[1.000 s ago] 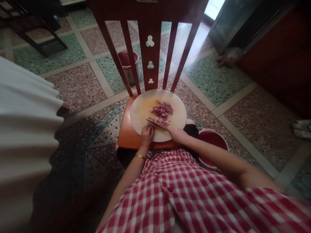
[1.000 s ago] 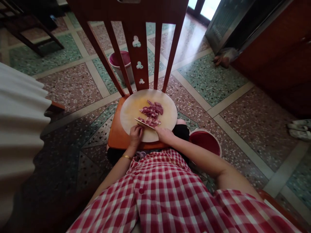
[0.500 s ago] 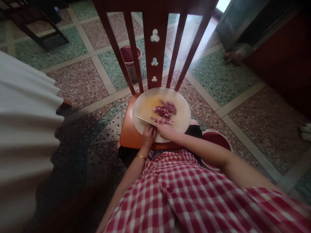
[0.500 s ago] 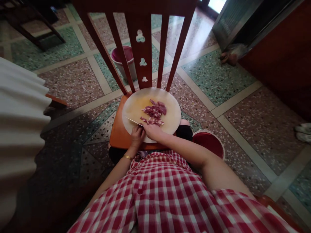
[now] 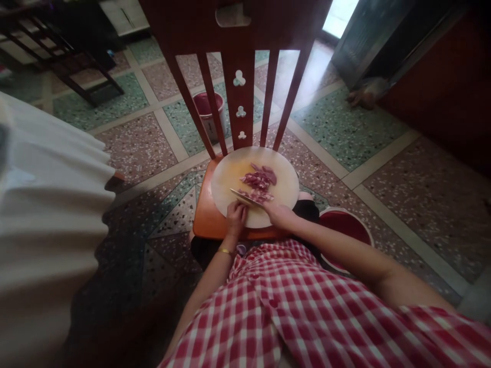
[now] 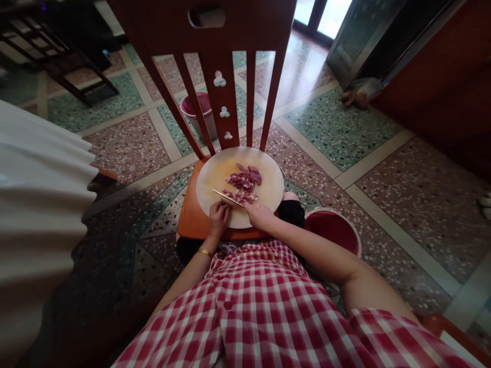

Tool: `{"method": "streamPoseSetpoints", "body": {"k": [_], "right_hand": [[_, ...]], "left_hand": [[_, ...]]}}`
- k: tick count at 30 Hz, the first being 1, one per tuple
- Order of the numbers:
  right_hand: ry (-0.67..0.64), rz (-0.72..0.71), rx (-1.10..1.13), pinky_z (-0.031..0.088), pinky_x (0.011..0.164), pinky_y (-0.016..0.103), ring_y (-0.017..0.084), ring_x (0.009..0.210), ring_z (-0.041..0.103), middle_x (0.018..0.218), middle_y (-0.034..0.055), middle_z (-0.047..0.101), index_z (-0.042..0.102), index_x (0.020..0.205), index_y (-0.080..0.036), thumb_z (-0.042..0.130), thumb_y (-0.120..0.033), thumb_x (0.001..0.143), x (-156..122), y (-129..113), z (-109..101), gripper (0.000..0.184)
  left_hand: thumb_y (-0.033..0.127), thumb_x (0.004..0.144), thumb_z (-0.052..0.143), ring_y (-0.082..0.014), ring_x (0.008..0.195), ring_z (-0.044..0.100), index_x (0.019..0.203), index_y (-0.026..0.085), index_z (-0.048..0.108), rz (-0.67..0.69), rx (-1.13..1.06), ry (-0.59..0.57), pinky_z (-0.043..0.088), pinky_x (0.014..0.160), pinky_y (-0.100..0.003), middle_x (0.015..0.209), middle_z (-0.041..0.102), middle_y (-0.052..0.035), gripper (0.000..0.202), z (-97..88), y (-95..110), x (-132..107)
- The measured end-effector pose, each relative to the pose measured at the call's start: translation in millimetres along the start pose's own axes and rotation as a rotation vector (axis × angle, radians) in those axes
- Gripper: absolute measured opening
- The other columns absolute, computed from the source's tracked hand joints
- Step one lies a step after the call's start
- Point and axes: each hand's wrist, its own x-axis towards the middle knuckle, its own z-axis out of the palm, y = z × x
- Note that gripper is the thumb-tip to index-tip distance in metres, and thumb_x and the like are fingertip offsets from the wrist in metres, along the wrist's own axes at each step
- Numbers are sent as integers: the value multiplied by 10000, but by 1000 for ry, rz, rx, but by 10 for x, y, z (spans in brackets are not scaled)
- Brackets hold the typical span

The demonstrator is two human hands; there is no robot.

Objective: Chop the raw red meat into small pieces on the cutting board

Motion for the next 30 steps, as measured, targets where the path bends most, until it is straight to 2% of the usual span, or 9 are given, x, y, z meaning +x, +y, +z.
{"method": "streamPoseSetpoints", "body": {"k": [4, 7, 11, 14, 16, 19, 24, 26, 30], "right_hand": [[-11, -33, 4, 474, 739, 359, 270, 876, 610, 956, 137, 628, 443, 1206, -152, 365, -140, 864, -43, -117, -6, 351], [-28, -46, 20, 474, 755, 376, 273, 889, 607, 999, 152, 616, 399, 1270, -135, 362, -128, 858, 4, -147, 3, 413], [103, -164, 17, 433, 861, 348, 256, 1074, 529, 1238, 173, 502, 322, 1355, -159, 363, -91, 850, 311, -274, -55, 511], [139, -196, 27, 434, 860, 337, 252, 1059, 538, 1235, 170, 509, 380, 1317, -152, 350, -130, 884, 556, -433, -94, 435], [131, -190, 46, 443, 844, 328, 244, 1009, 566, 1198, 179, 535, 388, 1302, -129, 349, -151, 896, 588, -471, -76, 409], [129, -171, 53, 430, 854, 309, 229, 1031, 559, 1210, 179, 527, 287, 1366, -137, 372, -110, 870, 403, -320, 20, 503], [-53, 37, 50, 454, 766, 304, 234, 922, 605, 1056, 133, 614, 282, 1368, -168, 386, -131, 859, 0, 104, 98, 520], [-26, 74, 33, 453, 758, 311, 234, 903, 610, 1000, 116, 632, 291, 1359, -172, 361, -120, 861, -56, 131, 66, 506], [13, -7, 42, 460, 753, 334, 248, 897, 610, 987, 115, 636, 360, 1313, -179, 352, -128, 859, -92, -27, 33, 457]], "left_hand": [[213, 865, 472, -209, 952, 522, 906, 168, 613, -8, 6, -34, 470, 809, -366, 944, 574, -102, 153, -6, -21, -42], [212, 856, 471, -217, 961, 524, 906, 173, 606, -34, 10, -70, 468, 810, -374, 952, 577, -106, 150, 28, -67, -69], [219, 854, 472, -216, 948, 532, 903, 180, 602, -42, -19, -70, 460, 827, -375, 942, 582, -104, 144, 71, -112, -70], [223, 858, 463, -210, 916, 535, 883, 176, 596, -18, -11, -54, 460, 817, -364, 916, 580, -101, 143, 81, -125, -66], [220, 856, 462, -209, 889, 534, 861, 173, 593, -1, 20, -53, 463, 800, -360, 896, 577, -98, 140, 79, -125, -64], [204, 856, 457, -209, 878, 528, 845, 166, 593, 1, 32, -49, 464, 781, -356, 883, 576, -98, 142, 69, -106, -54], [216, 874, 474, -201, 916, 521, 876, 169, 606, -28, -21, -55, 449, 821, -360, 923, 581, -92, 140, 26, -25, -13], [230, 879, 477, -200, 920, 520, 868, 172, 613, -50, -25, -62, 444, 832, -367, 921, 578, -90, 149, 1, 1, -9], [243, 878, 472, -203, 942, 521, 882, 173, 622, -64, -3, -44, 449, 842, -373, 941, 575, -96, 165, -22, 6, -37]]}}
